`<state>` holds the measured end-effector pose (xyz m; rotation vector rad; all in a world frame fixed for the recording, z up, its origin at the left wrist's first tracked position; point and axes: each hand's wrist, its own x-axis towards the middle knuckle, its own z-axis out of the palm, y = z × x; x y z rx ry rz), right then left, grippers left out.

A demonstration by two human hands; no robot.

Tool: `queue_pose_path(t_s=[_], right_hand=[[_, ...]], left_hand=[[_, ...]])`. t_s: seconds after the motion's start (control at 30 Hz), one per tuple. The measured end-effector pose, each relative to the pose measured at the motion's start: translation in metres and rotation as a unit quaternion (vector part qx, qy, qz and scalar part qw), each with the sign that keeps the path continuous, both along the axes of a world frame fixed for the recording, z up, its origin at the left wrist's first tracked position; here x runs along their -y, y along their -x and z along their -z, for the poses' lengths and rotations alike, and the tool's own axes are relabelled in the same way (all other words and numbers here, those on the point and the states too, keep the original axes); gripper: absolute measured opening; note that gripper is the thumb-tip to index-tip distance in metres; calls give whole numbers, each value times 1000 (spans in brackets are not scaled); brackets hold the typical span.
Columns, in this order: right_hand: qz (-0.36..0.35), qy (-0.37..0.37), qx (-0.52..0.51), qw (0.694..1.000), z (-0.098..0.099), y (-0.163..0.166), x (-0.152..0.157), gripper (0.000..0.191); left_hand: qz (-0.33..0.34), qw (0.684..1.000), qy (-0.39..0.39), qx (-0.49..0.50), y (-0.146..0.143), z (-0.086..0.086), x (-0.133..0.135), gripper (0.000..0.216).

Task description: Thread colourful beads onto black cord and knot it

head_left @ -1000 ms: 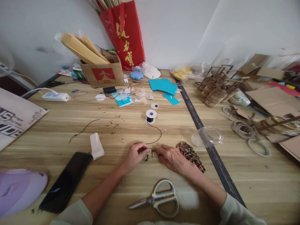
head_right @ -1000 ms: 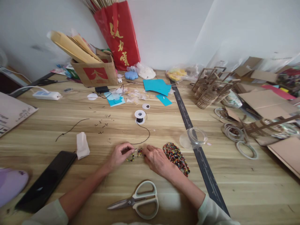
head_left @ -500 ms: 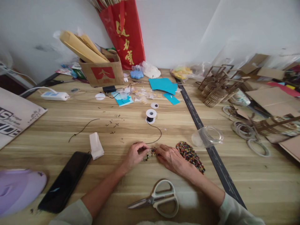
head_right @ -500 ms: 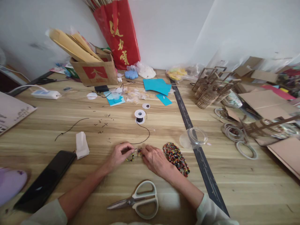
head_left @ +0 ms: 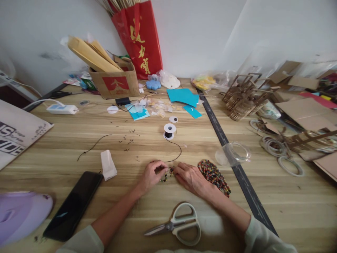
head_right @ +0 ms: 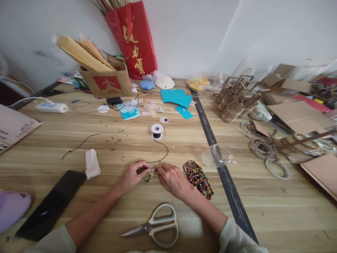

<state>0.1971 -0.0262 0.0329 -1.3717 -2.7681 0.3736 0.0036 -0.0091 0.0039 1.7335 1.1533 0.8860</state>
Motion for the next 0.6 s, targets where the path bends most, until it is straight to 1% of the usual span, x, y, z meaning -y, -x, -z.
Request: queue_pose_path(t_s=[0.17, 0.33, 0.4, 0.47, 0.6], right_hand=[[-11, -19, -32, 999, 8, -2, -2, 11], [-27, -68, -77, 994, 13, -5, -3, 11], [-26, -85, -119, 989, 14, -7, -4, 12], [-15, -84, -181, 980, 16, -8, -5, 11], [28, -28, -315, 948, 25, -7, -6, 6]], left_hand=[[0, 1000, -8, -7, 0, -2, 0, 11], [3, 1000, -4, -11, 1, 0, 0, 11], [4, 1000, -4, -10, 1, 2, 0, 11], [4, 1000, -5, -9, 1, 2, 0, 11], [5, 1000, -6, -10, 1, 2, 1, 10]])
